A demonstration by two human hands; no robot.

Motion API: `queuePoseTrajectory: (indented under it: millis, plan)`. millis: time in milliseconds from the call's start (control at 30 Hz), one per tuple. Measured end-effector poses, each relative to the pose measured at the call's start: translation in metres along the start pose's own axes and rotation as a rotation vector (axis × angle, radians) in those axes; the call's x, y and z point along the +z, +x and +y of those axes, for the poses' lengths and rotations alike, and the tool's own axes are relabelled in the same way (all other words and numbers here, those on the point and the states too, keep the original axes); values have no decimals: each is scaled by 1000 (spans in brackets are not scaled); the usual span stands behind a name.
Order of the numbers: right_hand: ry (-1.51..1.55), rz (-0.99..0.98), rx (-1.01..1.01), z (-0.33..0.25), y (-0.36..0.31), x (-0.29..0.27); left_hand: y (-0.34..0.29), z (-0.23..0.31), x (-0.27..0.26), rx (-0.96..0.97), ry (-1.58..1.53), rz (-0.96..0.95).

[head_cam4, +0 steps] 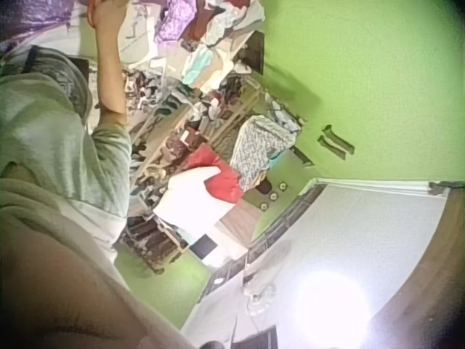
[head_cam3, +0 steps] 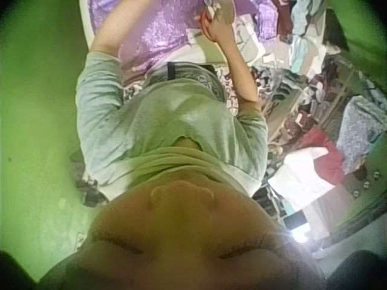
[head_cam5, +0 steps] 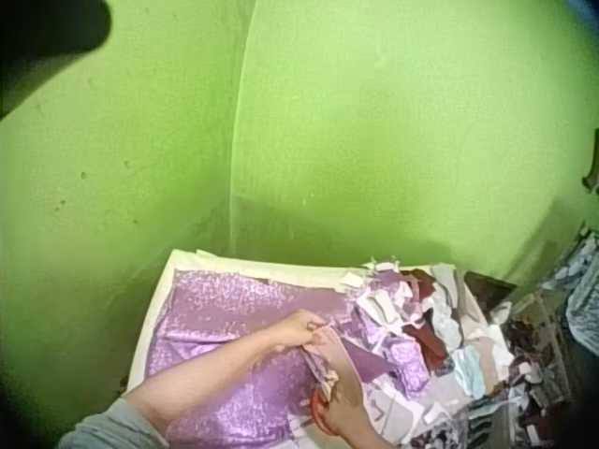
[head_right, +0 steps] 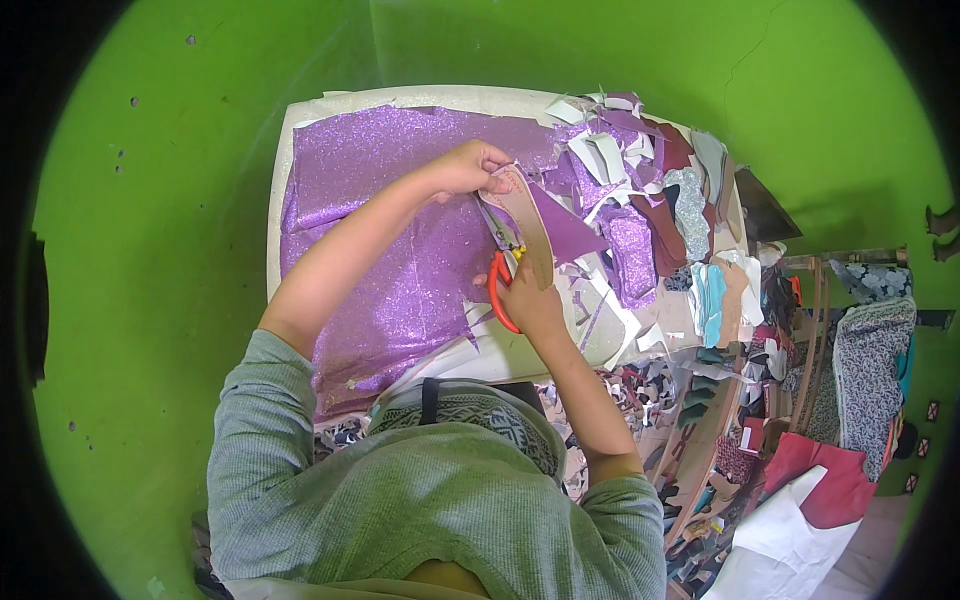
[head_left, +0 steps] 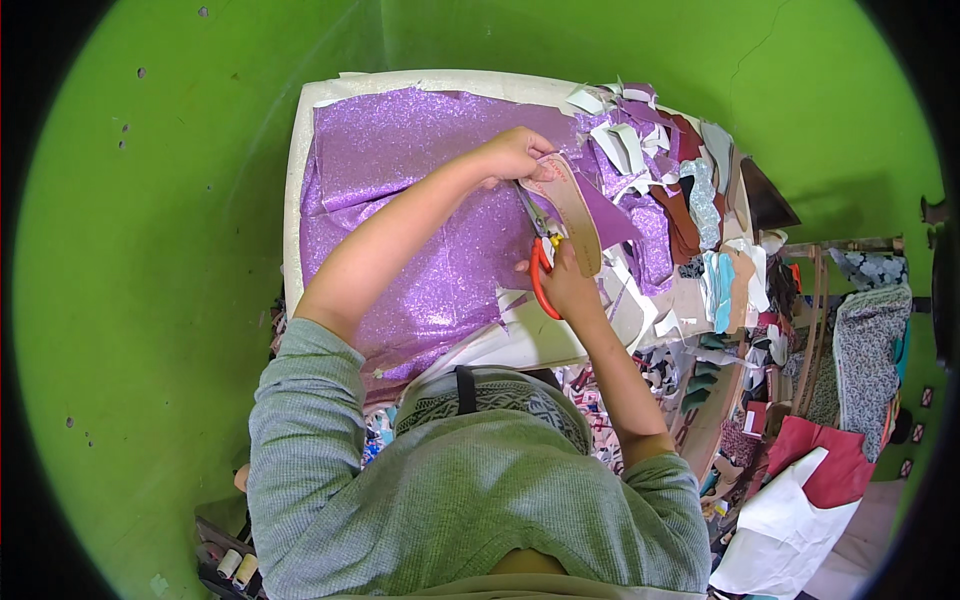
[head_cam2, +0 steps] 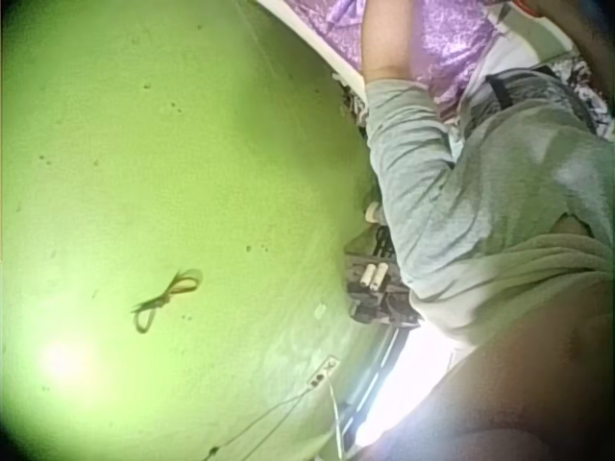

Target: Cutting out pattern pieces from fabric for shoe manufacturing using scissors.

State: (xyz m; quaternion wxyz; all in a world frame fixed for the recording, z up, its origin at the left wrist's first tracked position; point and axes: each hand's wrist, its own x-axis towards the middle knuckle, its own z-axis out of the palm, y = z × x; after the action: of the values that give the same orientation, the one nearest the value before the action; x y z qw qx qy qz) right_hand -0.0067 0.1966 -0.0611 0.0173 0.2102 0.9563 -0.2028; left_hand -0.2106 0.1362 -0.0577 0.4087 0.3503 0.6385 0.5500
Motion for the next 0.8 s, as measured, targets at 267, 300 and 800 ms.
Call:
queuePoseTrajectory:
  millis: [267,300,800]
  plan:
    - [125,-61,98,0,10,14,4,-3,2,3,44,37]
    - [125,-61,99,1,10,14,4,-3,3,3,44,36]
    - [6,-86,169,-10,14,6,6,-9,9,-46,-73,75]
